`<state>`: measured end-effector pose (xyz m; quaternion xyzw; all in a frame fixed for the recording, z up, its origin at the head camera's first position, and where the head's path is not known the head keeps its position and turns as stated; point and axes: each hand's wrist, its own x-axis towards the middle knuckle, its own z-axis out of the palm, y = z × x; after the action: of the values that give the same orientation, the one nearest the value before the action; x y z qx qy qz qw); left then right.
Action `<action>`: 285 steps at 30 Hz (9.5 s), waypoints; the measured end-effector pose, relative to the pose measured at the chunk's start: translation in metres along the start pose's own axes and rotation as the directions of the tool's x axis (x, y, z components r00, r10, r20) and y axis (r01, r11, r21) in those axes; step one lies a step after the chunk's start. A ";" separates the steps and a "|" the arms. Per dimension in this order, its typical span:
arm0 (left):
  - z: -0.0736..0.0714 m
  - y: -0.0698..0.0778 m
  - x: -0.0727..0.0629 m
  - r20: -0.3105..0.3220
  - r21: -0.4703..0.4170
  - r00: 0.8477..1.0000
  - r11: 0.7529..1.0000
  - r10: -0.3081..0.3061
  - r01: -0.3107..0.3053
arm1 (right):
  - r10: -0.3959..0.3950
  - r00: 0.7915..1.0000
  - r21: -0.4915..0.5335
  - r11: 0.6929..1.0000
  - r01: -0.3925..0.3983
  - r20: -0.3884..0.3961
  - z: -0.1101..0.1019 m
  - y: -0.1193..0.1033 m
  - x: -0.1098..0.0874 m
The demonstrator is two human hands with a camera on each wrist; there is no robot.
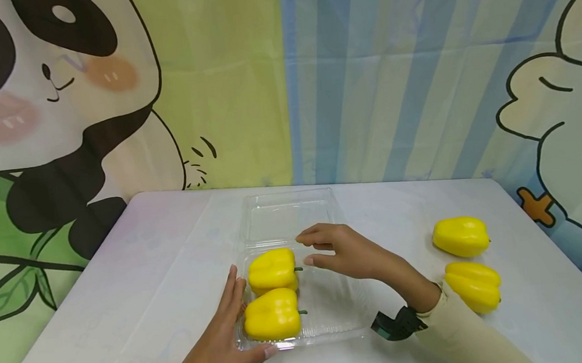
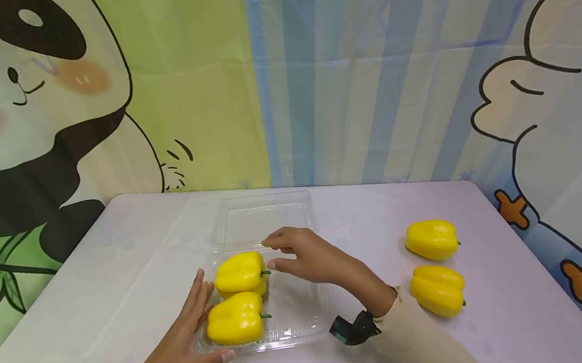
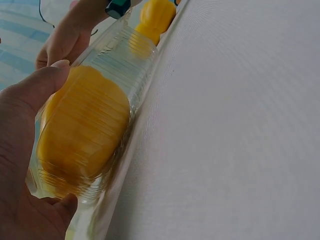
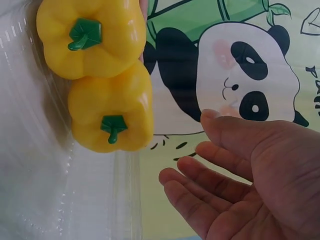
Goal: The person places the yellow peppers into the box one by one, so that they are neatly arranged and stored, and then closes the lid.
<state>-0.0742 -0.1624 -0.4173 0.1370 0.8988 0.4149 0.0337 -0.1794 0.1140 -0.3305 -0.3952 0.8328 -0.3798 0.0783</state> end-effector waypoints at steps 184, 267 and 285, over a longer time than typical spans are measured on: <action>0.001 0.000 -0.002 0.001 0.021 1.000 1.000 0.022 -0.022 | 0.023 0.918 -0.302 0.941 -0.154 -0.396 -0.052 0.025 -0.156; -0.001 0.003 0.000 0.047 0.018 0.997 0.998 -0.069 0.068 | -0.180 0.984 0.104 0.978 0.179 -0.001 0.017 0.020 -0.069; -0.001 0.003 0.000 0.045 0.021 0.997 0.998 -0.060 0.059 | -0.149 0.984 0.093 0.986 0.140 0.096 0.017 0.025 -0.066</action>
<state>-0.0741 -0.1610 -0.4143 0.1200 0.9056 0.4017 0.0650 -0.1426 0.1614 -0.3708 -0.4699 0.7795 -0.3993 0.1101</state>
